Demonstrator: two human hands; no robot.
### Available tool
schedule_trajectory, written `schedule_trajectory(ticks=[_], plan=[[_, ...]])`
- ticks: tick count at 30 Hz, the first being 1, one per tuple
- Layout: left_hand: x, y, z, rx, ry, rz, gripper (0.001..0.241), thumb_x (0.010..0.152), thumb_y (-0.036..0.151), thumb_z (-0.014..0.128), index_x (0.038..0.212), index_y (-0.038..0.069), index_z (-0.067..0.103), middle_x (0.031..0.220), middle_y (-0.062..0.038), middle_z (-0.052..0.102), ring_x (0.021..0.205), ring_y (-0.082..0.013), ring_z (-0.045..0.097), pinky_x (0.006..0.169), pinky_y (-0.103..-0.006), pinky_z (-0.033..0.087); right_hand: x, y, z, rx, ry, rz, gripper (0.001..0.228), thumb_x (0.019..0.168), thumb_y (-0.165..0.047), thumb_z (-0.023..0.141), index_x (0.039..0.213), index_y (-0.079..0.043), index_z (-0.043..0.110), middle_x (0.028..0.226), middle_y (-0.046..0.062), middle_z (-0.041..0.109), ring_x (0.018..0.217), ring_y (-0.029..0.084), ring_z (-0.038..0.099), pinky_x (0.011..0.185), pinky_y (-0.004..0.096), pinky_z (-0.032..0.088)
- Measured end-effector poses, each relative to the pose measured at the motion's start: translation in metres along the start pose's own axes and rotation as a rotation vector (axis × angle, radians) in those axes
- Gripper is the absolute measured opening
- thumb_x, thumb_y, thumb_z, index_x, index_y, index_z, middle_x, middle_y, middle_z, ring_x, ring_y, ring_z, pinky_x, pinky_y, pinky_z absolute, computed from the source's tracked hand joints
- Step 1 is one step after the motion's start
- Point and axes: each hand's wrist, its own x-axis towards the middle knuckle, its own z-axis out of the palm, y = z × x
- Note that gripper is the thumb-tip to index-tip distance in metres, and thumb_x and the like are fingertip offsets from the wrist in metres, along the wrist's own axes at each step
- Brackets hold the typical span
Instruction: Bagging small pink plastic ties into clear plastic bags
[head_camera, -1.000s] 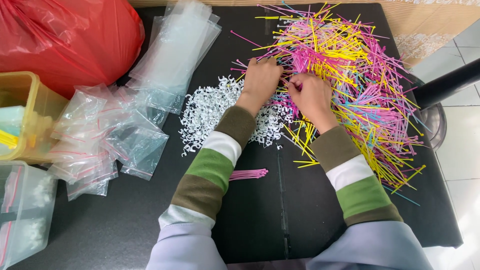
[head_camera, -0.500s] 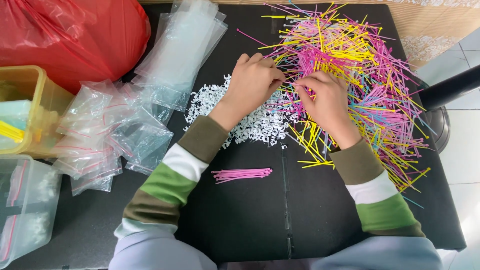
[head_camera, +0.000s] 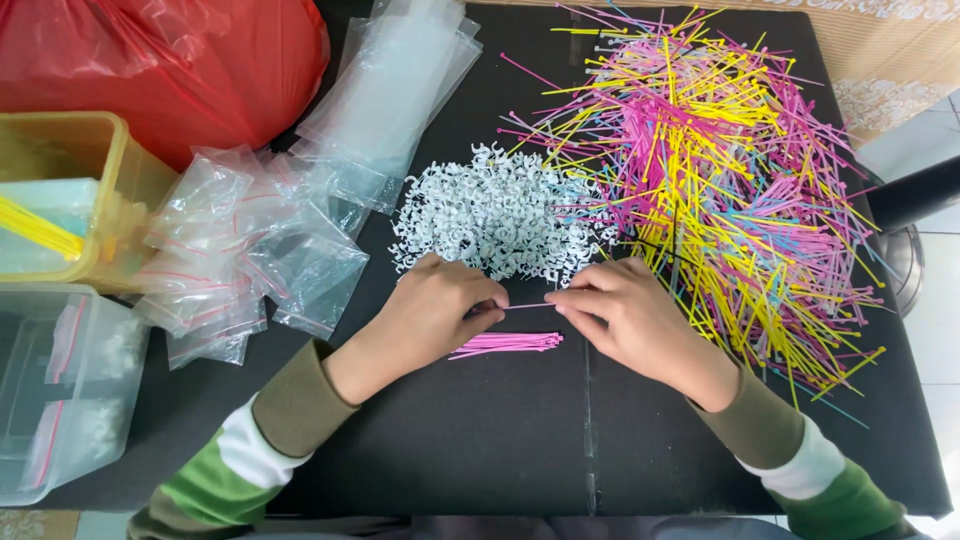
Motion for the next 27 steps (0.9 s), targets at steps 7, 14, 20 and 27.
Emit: schedule_trajectory(ticks=[7,14,20,27], plan=[[-0.043,-0.005,0.02,-0.037,-0.022,-0.089,0.008,0.091,0.017,0.073,0.097,0.019,0.078,0.089,-0.002,0.076,0.088,-0.0216,0.072,0.079,-0.037,0.048,-0.018,-0.004,0.05,-0.019,-0.068,-0.014,0.014,0.096,-0.022,0.065,0.099,-0.019,0.078,0.092,-0.001,0.07,0.09,0.016,0.068,0.085,0.036,0.05],[-0.059,-0.005,0.033,-0.16,0.09,-0.132,0.027,0.087,0.03,0.076,0.108,0.012,0.076,0.101,-0.009,0.071,0.093,-0.0265,0.068,0.082,-0.0388,0.051,-0.021,-0.011,0.055,0.059,-0.073,-0.025,0.028,0.093,-0.035,0.07,0.114,-0.017,0.074,0.108,0.003,0.068,0.104,0.021,0.067,0.088,0.039,0.052],[-0.063,-0.006,0.042,-0.048,0.098,-0.082,0.034,0.086,0.03,0.078,0.114,0.01,0.074,0.104,-0.01,0.07,0.101,-0.0268,0.066,0.085,-0.0385,0.049,-0.025,-0.006,0.064,0.032,-0.116,-0.047,0.031,0.094,-0.038,0.069,0.117,-0.017,0.071,0.108,0.004,0.067,0.105,0.02,0.067,0.086,0.036,0.053],[-0.058,-0.013,0.022,0.077,0.209,-0.044,0.037,0.088,0.037,0.073,0.118,0.014,0.071,0.106,-0.01,0.069,0.101,-0.0284,0.066,0.085,-0.0413,0.049,0.007,-0.022,0.045,0.017,-0.124,-0.04,0.035,0.094,-0.04,0.069,0.117,-0.013,0.072,0.108,0.008,0.07,0.105,0.026,0.069,0.087,0.042,0.054]])
